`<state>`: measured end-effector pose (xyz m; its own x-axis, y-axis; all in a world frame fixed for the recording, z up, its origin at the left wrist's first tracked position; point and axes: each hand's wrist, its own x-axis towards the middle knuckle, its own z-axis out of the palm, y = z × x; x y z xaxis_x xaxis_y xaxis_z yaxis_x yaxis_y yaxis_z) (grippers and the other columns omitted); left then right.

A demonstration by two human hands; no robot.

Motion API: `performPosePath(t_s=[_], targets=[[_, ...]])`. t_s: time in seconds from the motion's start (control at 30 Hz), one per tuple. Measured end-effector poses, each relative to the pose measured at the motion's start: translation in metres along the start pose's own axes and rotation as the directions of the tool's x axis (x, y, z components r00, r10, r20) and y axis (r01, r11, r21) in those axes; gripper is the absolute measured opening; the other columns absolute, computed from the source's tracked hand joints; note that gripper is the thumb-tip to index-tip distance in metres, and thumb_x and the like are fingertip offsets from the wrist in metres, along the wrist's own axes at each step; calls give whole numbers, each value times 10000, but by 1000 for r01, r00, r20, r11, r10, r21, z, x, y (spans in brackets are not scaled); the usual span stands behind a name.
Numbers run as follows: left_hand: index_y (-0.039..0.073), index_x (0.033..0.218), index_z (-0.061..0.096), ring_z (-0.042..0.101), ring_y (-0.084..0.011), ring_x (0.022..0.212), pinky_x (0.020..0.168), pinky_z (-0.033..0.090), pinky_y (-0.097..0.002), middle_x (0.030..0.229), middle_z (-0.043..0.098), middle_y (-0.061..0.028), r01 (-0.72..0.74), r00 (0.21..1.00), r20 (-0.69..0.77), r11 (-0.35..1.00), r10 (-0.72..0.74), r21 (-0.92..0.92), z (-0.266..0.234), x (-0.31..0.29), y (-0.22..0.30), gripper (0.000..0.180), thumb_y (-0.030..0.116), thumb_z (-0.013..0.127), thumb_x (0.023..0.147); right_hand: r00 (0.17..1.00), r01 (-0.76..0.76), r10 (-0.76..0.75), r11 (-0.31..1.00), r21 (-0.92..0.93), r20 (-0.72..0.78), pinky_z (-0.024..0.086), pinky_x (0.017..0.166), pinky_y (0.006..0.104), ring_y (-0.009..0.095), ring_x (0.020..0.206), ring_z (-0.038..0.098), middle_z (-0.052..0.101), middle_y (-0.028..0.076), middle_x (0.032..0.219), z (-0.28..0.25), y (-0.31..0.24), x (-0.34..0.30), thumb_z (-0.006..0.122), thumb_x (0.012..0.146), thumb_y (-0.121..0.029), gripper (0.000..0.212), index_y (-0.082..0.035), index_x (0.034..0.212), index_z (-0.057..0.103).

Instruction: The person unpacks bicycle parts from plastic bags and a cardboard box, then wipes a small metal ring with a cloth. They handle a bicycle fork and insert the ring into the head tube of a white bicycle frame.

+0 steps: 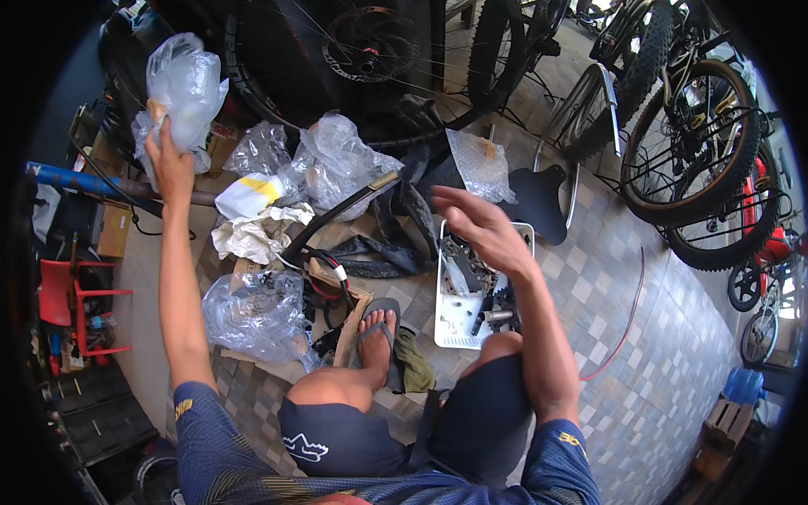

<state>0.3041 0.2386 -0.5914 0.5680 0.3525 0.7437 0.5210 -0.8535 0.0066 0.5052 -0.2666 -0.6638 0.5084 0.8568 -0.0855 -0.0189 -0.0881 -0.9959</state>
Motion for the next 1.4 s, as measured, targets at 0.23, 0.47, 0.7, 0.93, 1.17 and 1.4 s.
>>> performPosePath(t_s=[0.23, 0.47, 0.7, 0.93, 1.17, 1.4], targets=[[114, 1475, 460, 349, -441, 1422, 1180, 221, -588, 1499, 422, -237, 58, 392, 841, 922, -373, 382, 110, -78, -10, 713, 336, 741, 858, 984, -151, 141, 983, -99, -106, 506, 950, 348, 198, 1075, 641, 680, 148, 1203, -26, 14, -47, 680, 965, -401, 566, -24, 1371, 568], [143, 1410, 489, 506, -401, 1284, 1036, 447, -540, 1417, 494, -176, -165, 855, 440, 947, 276, -275, 113, -94, 144, 658, 200, 767, 816, 989, -138, 120, 949, -283, -82, 531, 878, 346, 194, 1003, 665, 708, 147, 1142, -1, 2, -37, 696, 953, -375, 529, -44, 1351, 591], [150, 1391, 533, 567, -420, 1210, 1005, 486, -516, 1340, 558, -184, -72, 528, 847, 997, 65, -31, 149, -142, 114, 587, 193, 717, 836, 997, -64, 76, 877, -476, 7, 543, 808, 388, 289, 924, 702, 730, 157, 1055, 5, 2, -43, 719, 921, -335, 487, -40, 1297, 625], [5, 1177, 666, 696, -348, 992, 878, 529, -433, 1119, 696, -227, 126, 898, 437, 915, 59, -384, 125, -85, 52, 400, 282, 622, 892, 995, -100, 88, 875, -473, -47, 542, 819, 381, 273, 934, 708, 730, 155, 1037, -10, -3, -53, 691, 946, -280, 423, -28, 1280, 627], [-30, 1071, 685, 711, -331, 899, 793, 524, -405, 949, 727, -229, 464, 857, 390, 832, -336, -303, 36, 10, -4, 449, 379, 618, 898, 994, -85, 42, 864, -497, -96, 551, 784, 369, 262, 891, 719, 732, 156, 1012, -19, 2, -59, 689, 946, -251, 389, -37, 1266, 631], [-35, 1184, 582, 623, -459, 1131, 947, 487, -536, 1189, 657, -291, 354, 767, 391, 845, -508, 401, 7, 0, -45, 552, 414, 697, 884, 966, -134, -7, 843, -522, -258, 554, 751, 383, 271, 861, 726, 739, 150, 954, -38, 17, -51, 684, 935, -262, 348, -35, 1199, 677]])
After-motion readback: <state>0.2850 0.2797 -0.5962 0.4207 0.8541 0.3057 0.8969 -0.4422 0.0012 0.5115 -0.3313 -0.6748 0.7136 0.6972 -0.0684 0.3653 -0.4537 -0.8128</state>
